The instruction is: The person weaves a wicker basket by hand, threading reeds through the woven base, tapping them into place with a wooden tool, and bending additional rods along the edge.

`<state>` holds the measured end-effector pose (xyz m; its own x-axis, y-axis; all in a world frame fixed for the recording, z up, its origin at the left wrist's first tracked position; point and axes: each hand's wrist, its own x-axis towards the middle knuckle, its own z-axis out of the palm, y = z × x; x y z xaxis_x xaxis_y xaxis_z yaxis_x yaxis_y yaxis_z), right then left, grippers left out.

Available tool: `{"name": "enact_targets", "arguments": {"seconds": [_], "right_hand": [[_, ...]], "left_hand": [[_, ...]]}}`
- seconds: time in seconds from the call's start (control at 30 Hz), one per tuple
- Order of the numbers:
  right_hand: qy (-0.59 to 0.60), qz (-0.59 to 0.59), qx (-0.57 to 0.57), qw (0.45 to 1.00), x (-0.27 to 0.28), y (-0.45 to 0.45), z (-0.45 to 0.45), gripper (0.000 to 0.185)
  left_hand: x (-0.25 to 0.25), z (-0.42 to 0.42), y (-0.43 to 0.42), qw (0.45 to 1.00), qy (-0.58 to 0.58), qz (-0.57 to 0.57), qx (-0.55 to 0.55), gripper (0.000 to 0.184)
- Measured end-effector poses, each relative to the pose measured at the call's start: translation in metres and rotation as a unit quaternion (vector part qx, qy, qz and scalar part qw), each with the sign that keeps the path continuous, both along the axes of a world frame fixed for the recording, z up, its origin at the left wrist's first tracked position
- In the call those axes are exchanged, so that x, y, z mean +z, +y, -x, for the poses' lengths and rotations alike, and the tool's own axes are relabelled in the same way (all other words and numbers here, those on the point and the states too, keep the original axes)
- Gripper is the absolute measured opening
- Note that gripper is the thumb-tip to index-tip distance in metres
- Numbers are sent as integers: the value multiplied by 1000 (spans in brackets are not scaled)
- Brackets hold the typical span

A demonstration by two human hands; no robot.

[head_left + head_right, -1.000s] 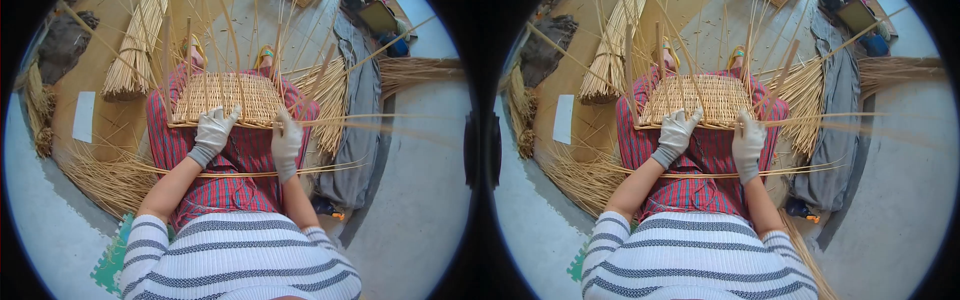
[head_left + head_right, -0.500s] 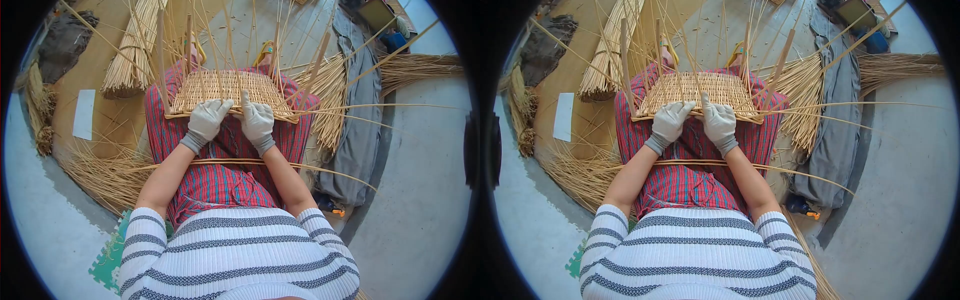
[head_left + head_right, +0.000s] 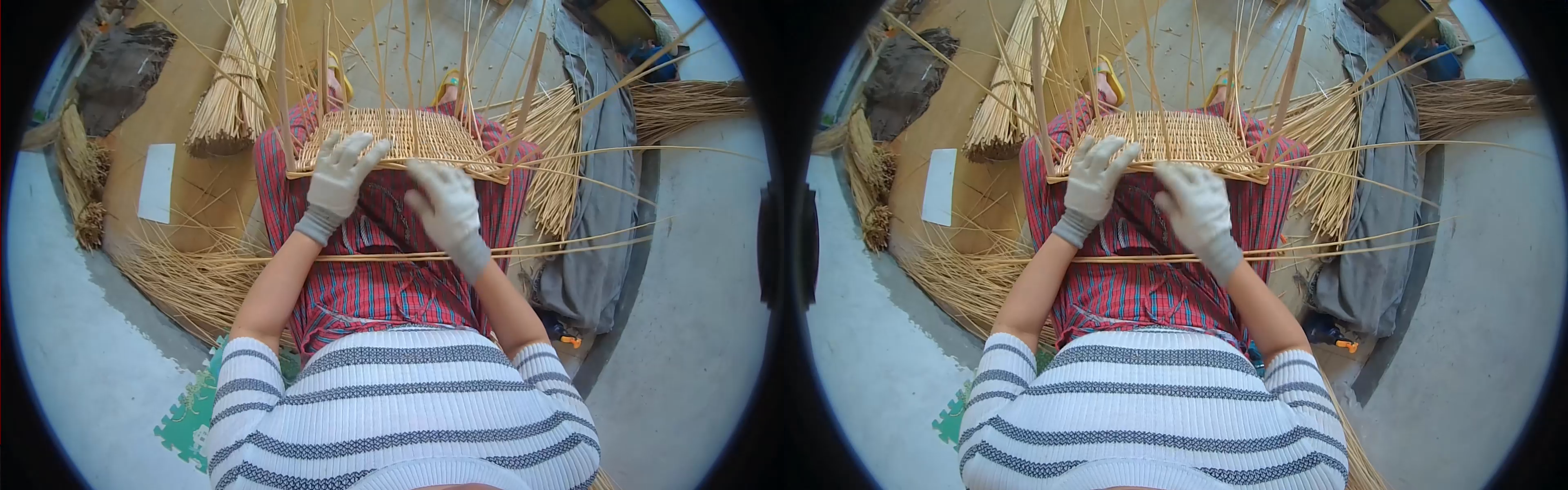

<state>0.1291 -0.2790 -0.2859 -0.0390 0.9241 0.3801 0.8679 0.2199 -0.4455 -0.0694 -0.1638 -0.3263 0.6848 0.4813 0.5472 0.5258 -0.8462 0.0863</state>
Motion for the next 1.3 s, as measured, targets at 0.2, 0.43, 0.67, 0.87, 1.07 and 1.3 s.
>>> {"name": "enact_targets", "arguments": {"seconds": [0.2, 0.43, 0.67, 0.87, 1.07, 1.3], "right_hand": [[-39, 348, 98, 932, -14, -49, 20, 22], [11, 312, 96, 945, -28, -49, 25, 22], [62, 158, 53, 984, -26, -50, 31, 11], [-79, -78, -208, 972, 20, -50, -58, 10], [602, 243, 46, 759, 12, -44, -6, 35], [539, 179, 22, 823, -4, -56, -36, 44]], "left_hand": [[1, 16, -2, 994, -8, 60, 95, 46], [-17, 19, -4, 995, 45, 48, 80, 42], [-12, 15, -11, 981, -9, 157, 111, 30], [52, 56, -14, 990, 21, 140, 27, 22], [48, 18, -29, 904, -63, 383, -178, 14], [56, -29, 65, 993, 74, 22, -92, 45]]}}
